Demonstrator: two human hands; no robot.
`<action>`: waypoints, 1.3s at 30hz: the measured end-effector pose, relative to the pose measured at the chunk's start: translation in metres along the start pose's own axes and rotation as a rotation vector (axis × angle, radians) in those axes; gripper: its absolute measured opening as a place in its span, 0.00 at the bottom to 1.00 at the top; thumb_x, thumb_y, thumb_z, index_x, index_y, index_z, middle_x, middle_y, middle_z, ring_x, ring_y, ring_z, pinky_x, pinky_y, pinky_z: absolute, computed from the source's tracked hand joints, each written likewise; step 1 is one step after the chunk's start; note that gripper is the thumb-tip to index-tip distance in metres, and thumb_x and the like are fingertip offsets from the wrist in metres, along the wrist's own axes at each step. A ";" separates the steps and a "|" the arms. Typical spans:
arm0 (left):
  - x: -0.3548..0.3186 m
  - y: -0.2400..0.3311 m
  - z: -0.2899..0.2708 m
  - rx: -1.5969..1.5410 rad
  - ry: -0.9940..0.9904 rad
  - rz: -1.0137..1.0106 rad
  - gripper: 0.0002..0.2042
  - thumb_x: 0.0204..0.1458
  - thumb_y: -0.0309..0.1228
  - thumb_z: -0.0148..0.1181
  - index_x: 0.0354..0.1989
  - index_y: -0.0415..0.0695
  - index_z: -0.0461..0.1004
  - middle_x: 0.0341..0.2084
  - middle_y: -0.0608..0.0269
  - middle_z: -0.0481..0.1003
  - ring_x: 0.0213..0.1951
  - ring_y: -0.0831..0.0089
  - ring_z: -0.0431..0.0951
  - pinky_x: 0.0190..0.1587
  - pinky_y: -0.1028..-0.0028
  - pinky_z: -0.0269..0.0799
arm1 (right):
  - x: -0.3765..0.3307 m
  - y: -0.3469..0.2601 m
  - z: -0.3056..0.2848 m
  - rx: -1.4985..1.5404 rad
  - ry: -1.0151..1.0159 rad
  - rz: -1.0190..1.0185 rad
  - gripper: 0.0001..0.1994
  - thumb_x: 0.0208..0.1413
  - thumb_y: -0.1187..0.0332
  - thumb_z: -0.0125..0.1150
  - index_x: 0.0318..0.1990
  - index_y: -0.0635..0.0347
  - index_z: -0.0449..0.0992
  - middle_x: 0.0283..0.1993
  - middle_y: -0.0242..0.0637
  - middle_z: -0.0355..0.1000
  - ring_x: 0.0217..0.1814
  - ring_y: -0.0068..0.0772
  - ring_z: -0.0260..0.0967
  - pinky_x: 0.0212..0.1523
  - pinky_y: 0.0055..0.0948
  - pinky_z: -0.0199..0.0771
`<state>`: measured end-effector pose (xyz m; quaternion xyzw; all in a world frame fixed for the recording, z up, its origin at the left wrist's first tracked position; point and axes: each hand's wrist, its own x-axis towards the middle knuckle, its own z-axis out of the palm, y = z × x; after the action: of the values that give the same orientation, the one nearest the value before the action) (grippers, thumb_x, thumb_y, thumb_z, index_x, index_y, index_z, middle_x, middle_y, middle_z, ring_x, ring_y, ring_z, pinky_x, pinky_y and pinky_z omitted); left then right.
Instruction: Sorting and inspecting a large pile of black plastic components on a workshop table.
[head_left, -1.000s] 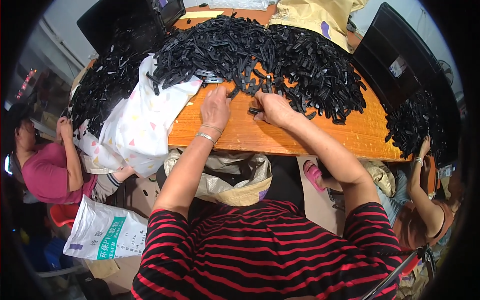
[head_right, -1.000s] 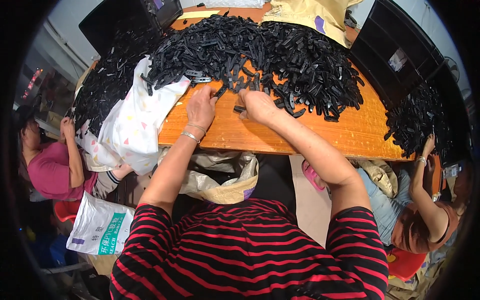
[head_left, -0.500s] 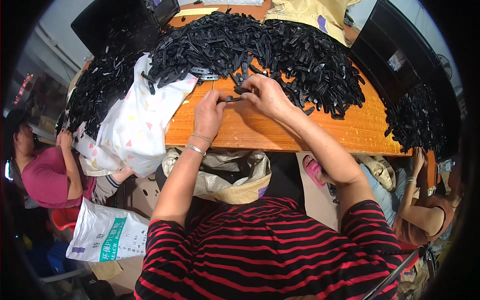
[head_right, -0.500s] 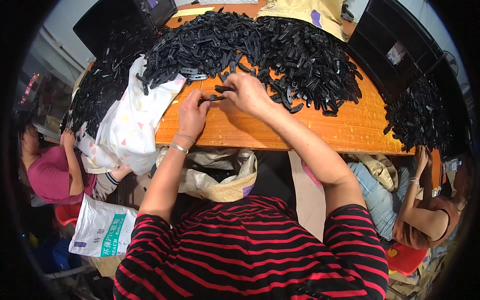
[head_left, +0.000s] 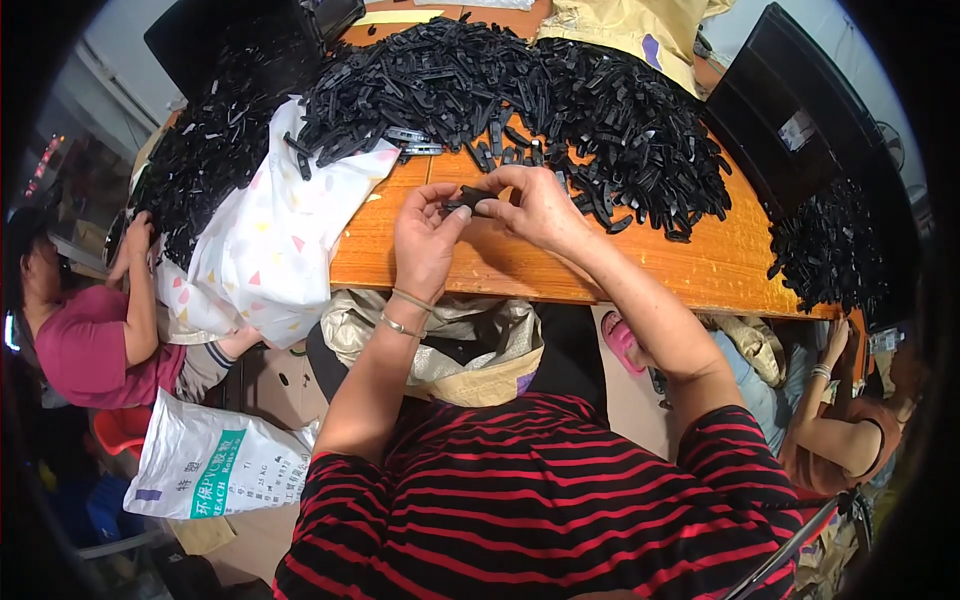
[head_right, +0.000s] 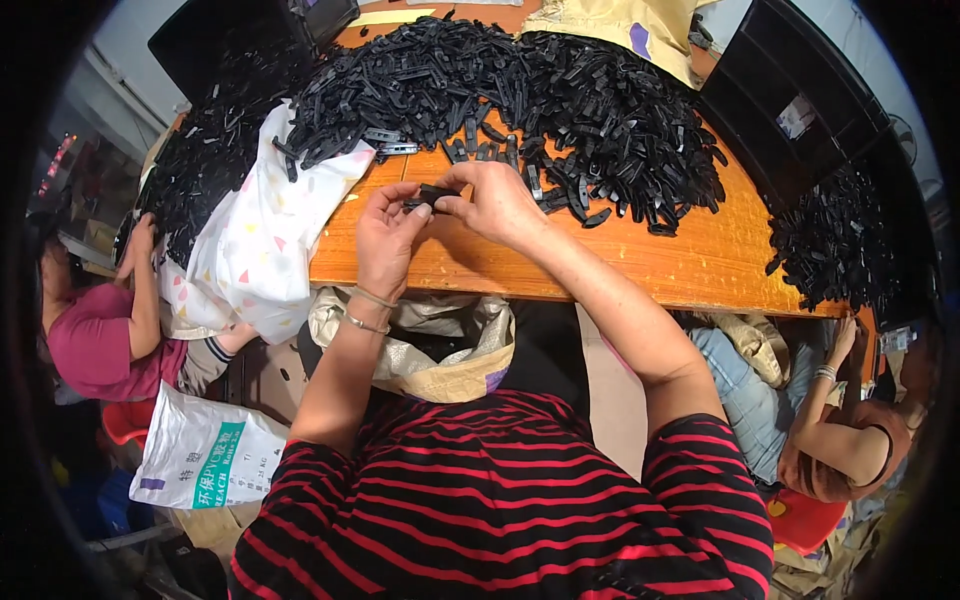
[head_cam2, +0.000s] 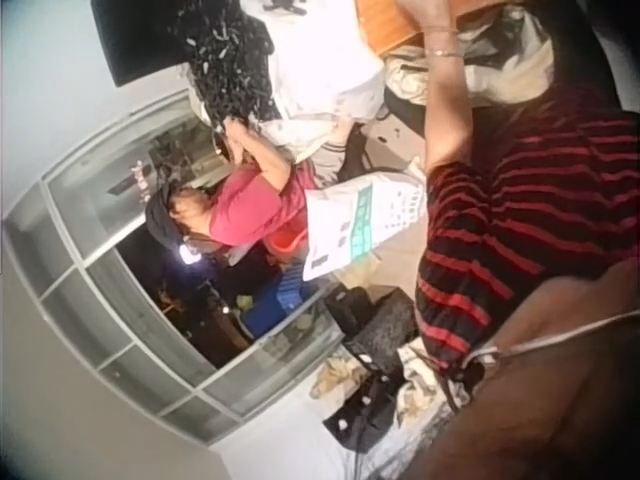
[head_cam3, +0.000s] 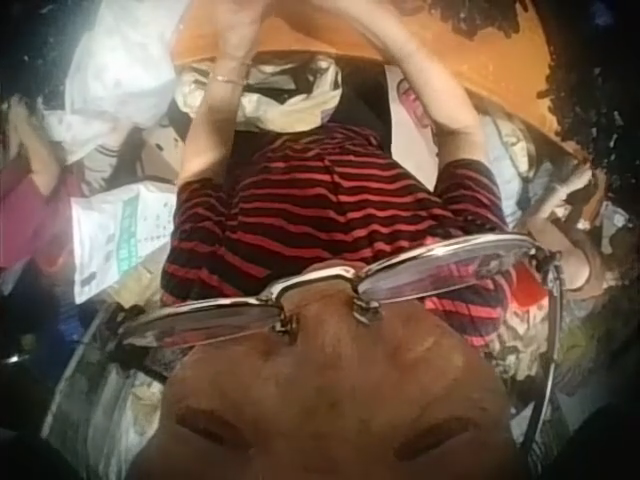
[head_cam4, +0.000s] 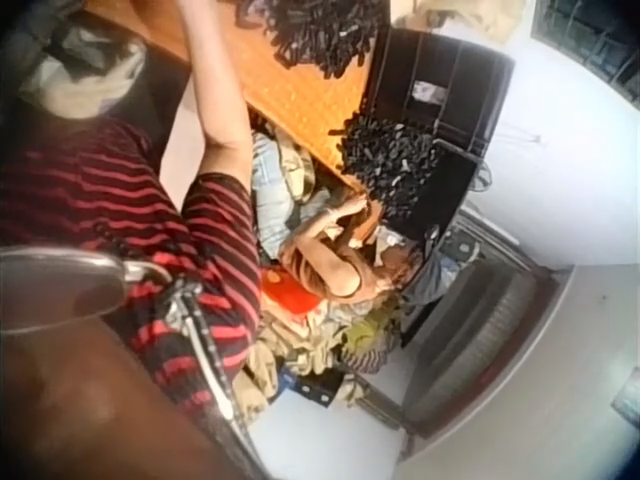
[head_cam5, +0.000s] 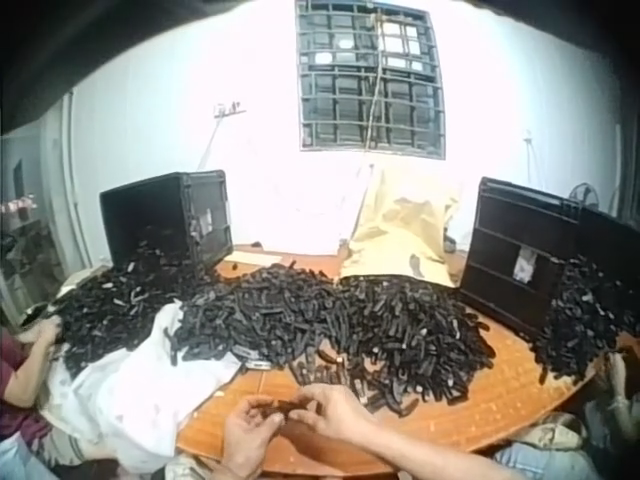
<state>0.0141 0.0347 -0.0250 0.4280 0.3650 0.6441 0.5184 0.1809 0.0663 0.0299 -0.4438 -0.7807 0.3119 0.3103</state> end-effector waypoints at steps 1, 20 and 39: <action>0.000 0.001 0.002 0.025 0.002 0.017 0.17 0.50 0.15 0.58 0.49 0.35 0.66 0.39 0.60 0.72 0.38 0.78 0.74 0.42 0.81 0.73 | 0.000 -0.001 -0.001 -0.019 0.016 0.007 0.11 0.46 0.69 0.67 0.38 0.63 0.79 0.34 0.45 0.77 0.38 0.44 0.76 0.40 0.35 0.74; -0.017 0.022 0.011 0.284 -0.099 0.104 0.22 0.50 0.14 0.55 0.55 0.36 0.62 0.41 0.60 0.70 0.41 0.79 0.71 0.45 0.82 0.70 | -0.007 0.025 0.026 0.433 -0.024 0.073 0.24 0.38 0.60 0.77 0.38 0.68 0.75 0.29 0.36 0.73 0.33 0.25 0.71 0.33 0.30 0.71; -0.021 0.022 -0.004 0.125 -0.186 -0.011 0.22 0.51 0.14 0.55 0.56 0.34 0.61 0.43 0.57 0.72 0.43 0.77 0.74 0.47 0.80 0.72 | -0.020 0.018 0.035 0.127 0.016 0.116 0.18 0.41 0.64 0.76 0.29 0.63 0.70 0.21 0.27 0.66 0.24 0.16 0.59 0.24 0.22 0.62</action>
<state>0.0047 0.0096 -0.0094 0.5155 0.3574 0.5745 0.5259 0.1716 0.0490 -0.0095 -0.4701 -0.7299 0.3747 0.3255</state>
